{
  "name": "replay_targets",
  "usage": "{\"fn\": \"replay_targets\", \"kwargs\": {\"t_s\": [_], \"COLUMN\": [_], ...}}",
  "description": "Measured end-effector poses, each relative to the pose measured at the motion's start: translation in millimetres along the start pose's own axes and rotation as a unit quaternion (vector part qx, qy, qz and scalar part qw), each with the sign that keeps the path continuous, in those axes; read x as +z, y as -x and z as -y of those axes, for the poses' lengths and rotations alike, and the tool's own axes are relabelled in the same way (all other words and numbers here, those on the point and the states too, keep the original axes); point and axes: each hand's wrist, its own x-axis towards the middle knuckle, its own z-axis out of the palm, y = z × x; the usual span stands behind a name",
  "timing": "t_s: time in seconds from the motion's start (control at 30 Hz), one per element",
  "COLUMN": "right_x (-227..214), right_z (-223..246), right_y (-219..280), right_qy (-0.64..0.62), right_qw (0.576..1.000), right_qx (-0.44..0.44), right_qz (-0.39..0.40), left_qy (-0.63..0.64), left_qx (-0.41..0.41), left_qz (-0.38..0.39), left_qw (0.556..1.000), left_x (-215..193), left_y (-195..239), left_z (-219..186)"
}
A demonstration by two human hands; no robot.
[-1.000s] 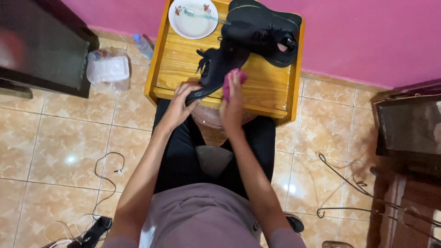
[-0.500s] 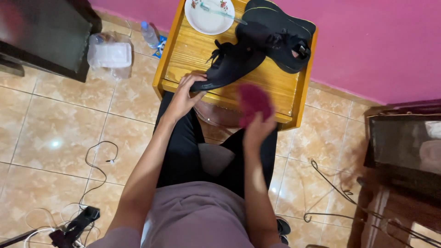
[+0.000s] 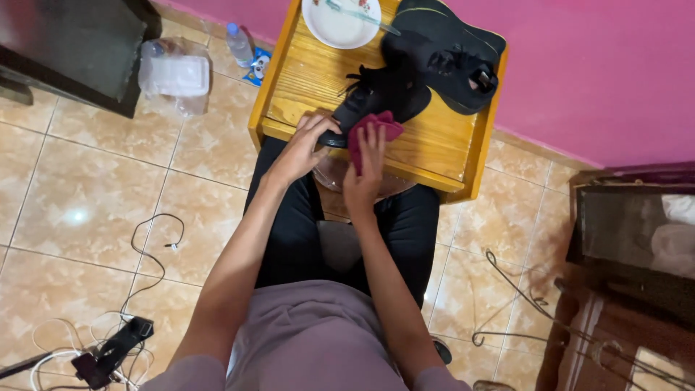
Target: The person wipes a black shoe with a pink cloth on a wooden table. They rotate the shoe to clean different sides and then use a toothbrush to scrub the sole.
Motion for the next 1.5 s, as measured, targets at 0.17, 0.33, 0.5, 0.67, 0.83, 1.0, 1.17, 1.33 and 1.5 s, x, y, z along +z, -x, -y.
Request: {"fn": "replay_targets", "kwargs": {"t_s": [0.17,0.33,0.5,0.67,0.83,1.0,1.17,1.33,1.5], "right_x": [36.9,54.7,51.3,9.3,-8.1,-13.2,-28.6,-63.3,-78.8], "right_z": [22.5,45.0,41.8,18.8,3.2,-9.9,-33.3,-78.1,-87.2], "right_y": [15.8,15.4,14.3,-10.2,-24.3,-30.3,-34.2,-62.3,-103.9], "right_qy": [0.050,0.054,0.049,0.159,0.172,0.104,0.085,0.102,0.174], "right_qw": [0.995,0.995,0.989,0.958,0.942,0.964,0.980,0.990,0.982], "right_qx": [-0.074,-0.069,-0.080,-0.198,-0.276,-0.235,-0.170,-0.067,-0.028], "right_qz": [0.050,0.050,0.112,0.136,0.079,0.067,0.060,0.075,0.073], "left_qy": [0.060,0.138,0.098,0.041,0.030,0.047,0.059,0.079,0.069], "left_qx": [-0.016,-0.056,-0.070,-0.051,0.002,0.038,0.035,0.025,0.013], "left_qz": [-0.009,-0.015,0.000,0.007,0.006,0.013,0.000,-0.005,-0.006], "left_qw": [0.998,0.989,0.993,0.998,1.000,0.998,0.998,0.997,0.997], "left_x": [-5.4,-11.2,-23.9,-26.4,-22.6,-23.8,-20.7,-14.8,-19.9], "left_y": [0.4,4.3,-5.0,-7.0,-7.1,-11.7,-7.1,-6.5,-9.4], "left_z": [-3.7,2.5,-11.3,-14.0,-9.3,-5.5,-3.0,0.9,-12.6]}}
